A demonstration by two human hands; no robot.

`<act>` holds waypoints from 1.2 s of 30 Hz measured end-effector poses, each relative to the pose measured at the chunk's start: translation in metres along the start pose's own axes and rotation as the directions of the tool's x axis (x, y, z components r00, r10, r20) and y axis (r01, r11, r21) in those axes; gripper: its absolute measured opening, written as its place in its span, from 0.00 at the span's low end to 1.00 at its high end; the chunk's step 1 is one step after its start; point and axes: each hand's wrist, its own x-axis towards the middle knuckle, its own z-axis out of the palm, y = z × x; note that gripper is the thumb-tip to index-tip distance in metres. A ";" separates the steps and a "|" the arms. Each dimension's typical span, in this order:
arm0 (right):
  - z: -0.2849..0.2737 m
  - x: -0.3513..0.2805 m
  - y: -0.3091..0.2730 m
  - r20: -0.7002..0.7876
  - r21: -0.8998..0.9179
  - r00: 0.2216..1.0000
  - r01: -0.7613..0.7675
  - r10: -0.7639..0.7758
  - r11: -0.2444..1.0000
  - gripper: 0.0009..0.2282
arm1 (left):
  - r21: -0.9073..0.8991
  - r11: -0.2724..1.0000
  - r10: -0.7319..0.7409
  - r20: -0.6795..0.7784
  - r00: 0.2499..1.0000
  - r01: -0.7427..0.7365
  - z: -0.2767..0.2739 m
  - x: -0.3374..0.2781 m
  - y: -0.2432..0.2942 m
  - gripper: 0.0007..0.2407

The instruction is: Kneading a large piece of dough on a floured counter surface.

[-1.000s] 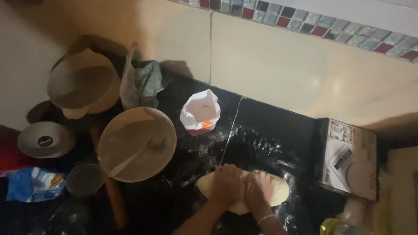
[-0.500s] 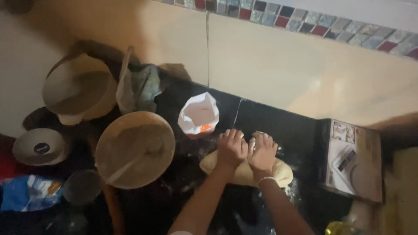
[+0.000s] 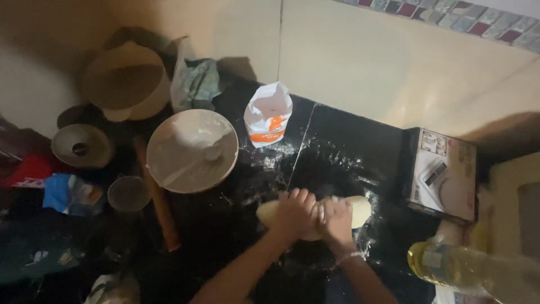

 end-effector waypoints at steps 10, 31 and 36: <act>-0.041 -0.003 0.061 0.332 0.434 0.670 -0.733 0.664 0.523 0.18 | 0.038 0.655 -0.663 0.508 0.550 0.755 -0.050 -0.083 -0.020 0.25; -0.044 0.052 -0.070 -0.080 0.178 0.971 -0.209 0.226 0.961 0.06 | -0.326 0.195 -0.592 0.713 0.376 0.925 0.012 -0.116 0.015 0.31; -0.005 0.092 -0.051 -0.159 -0.080 0.979 -0.144 0.130 0.986 0.06 | -0.254 0.132 -0.531 0.798 0.285 0.958 -0.012 -0.088 0.007 0.22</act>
